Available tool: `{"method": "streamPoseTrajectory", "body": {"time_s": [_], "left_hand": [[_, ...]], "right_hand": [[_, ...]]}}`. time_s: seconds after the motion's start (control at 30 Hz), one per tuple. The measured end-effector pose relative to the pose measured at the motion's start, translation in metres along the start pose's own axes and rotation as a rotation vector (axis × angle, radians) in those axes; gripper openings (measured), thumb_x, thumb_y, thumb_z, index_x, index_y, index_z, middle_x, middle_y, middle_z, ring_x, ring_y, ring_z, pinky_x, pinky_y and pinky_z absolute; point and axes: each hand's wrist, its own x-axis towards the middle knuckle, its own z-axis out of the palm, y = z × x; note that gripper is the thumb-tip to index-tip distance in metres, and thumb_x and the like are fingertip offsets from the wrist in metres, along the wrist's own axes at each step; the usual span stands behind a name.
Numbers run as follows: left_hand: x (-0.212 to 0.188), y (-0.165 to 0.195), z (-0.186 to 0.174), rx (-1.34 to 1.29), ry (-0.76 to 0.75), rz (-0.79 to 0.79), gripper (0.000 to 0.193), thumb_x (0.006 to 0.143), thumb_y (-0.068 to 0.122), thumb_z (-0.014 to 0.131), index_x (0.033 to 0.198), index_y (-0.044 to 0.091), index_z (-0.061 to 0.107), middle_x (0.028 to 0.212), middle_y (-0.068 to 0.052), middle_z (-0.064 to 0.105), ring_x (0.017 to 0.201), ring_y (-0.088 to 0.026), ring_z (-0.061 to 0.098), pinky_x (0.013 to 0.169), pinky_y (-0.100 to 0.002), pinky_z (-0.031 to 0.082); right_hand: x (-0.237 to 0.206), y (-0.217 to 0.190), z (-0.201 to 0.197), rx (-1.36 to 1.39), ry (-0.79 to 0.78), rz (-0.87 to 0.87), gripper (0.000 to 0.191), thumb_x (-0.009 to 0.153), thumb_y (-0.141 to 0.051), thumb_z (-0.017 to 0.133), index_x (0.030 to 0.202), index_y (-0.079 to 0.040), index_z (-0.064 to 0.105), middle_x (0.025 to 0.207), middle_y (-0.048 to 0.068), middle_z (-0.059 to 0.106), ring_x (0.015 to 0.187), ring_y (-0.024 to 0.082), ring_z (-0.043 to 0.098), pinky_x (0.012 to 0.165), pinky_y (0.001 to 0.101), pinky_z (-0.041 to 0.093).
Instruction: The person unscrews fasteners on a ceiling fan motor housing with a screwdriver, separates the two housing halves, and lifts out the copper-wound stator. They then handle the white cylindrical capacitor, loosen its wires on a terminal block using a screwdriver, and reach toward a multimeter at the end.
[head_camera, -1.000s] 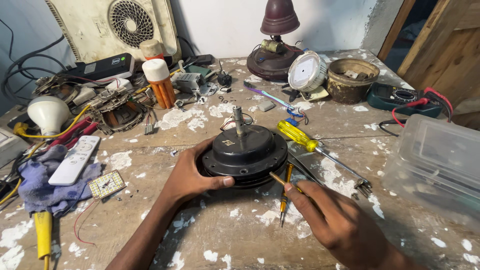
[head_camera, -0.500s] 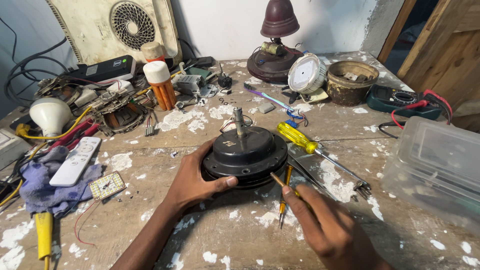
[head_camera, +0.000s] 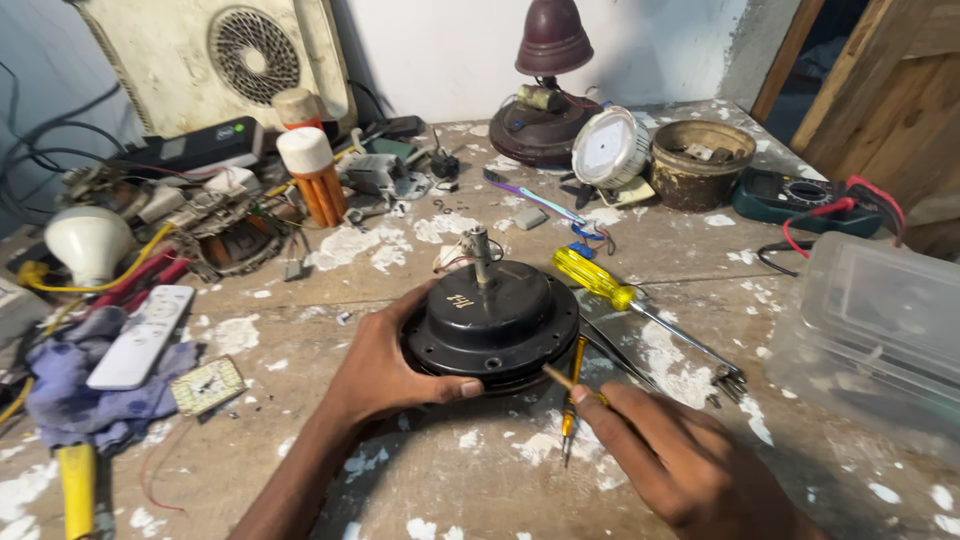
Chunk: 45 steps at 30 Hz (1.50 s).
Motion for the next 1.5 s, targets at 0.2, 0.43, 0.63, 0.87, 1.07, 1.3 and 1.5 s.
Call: {"method": "streamPoseTrajectory", "body": {"time_s": [0.2, 0.43, 0.63, 0.87, 1.07, 1.3, 1.5], "left_hand": [[-0.002, 0.001, 0.001, -0.048, -0.058, 0.013, 0.128, 0.042, 0.043, 0.092, 0.149, -0.007, 0.043, 0.130, -0.019, 0.072, 0.120, -0.026, 0.072, 0.108, -0.035, 0.051], [0.000, 0.001, -0.004, -0.081, -0.033, -0.008, 0.126, 0.043, 0.042, 0.093, 0.149, -0.006, 0.046, 0.131, -0.019, 0.073, 0.120, -0.025, 0.072, 0.108, -0.033, 0.051], [0.001, 0.001, -0.010, 0.011, -0.002, 0.059, 0.125, 0.042, 0.044, 0.096, 0.145, -0.006, 0.047, 0.131, -0.019, 0.072, 0.122, -0.026, 0.071, 0.108, -0.034, 0.052], [-0.009, -0.007, -0.023, 0.125, 0.019, 0.121, 0.128, 0.039, 0.055, 0.091, 0.146, -0.006, 0.054, 0.133, -0.022, 0.070, 0.124, -0.031, 0.070, 0.108, -0.038, 0.051], [-0.012, -0.017, -0.037, 0.195, 0.050, 0.164, 0.141, 0.035, 0.057, 0.096, 0.143, -0.016, 0.043, 0.134, -0.027, 0.065, 0.125, -0.033, 0.066, 0.108, -0.038, 0.049], [-0.023, -0.018, -0.043, 0.217, 0.094, 0.187, 0.138, 0.037, 0.057, 0.096, 0.140, -0.018, 0.045, 0.134, -0.028, 0.064, 0.124, -0.033, 0.067, 0.108, -0.037, 0.051], [-0.028, -0.010, -0.046, 0.152, 0.100, 0.204, 0.130, 0.039, 0.057, 0.094, 0.139, -0.015, 0.051, 0.133, -0.025, 0.068, 0.121, -0.030, 0.070, 0.107, -0.038, 0.053]], "right_hand": [[-0.002, -0.011, 0.013, 0.012, -0.007, -0.045, 0.048, 0.080, -0.003, 0.066, 0.126, 0.009, 0.065, 0.109, 0.028, 0.068, 0.084, 0.031, 0.074, 0.075, 0.0412, 0.061], [0.015, -0.037, 0.023, -0.105, -0.056, 0.039, 0.048, 0.074, 0.000, 0.064, 0.121, 0.011, 0.065, 0.107, 0.030, 0.067, 0.079, 0.030, 0.074, 0.071, 0.0409, 0.061], [0.038, -0.027, 0.003, -0.112, -0.208, -0.061, 0.052, 0.071, -0.002, 0.061, 0.120, 0.014, 0.062, 0.108, 0.028, 0.067, 0.078, 0.031, 0.073, 0.071, 0.0397, 0.060], [0.081, -0.020, -0.023, 0.049, -0.767, 0.127, 0.056, 0.084, -0.007, 0.057, 0.140, -0.010, 0.053, 0.120, 0.012, 0.063, 0.101, 0.031, 0.070, 0.086, 0.0449, 0.056], [0.121, -0.027, -0.032, 0.118, -0.776, 0.075, 0.033, 0.090, -0.011, 0.055, 0.123, -0.016, 0.059, 0.106, 0.004, 0.067, 0.105, 0.029, 0.069, 0.086, 0.0468, 0.053], [0.138, -0.050, -0.030, -0.030, -1.025, 0.088, 0.041, 0.089, -0.002, 0.055, 0.129, -0.008, 0.050, 0.113, 0.008, 0.063, 0.106, 0.030, 0.069, 0.088, 0.0450, 0.057], [0.122, -0.046, -0.033, 0.082, -0.915, 0.072, 0.051, 0.082, -0.006, 0.061, 0.132, -0.009, 0.053, 0.115, 0.009, 0.062, 0.105, 0.030, 0.070, 0.086, 0.0430, 0.058]]}}
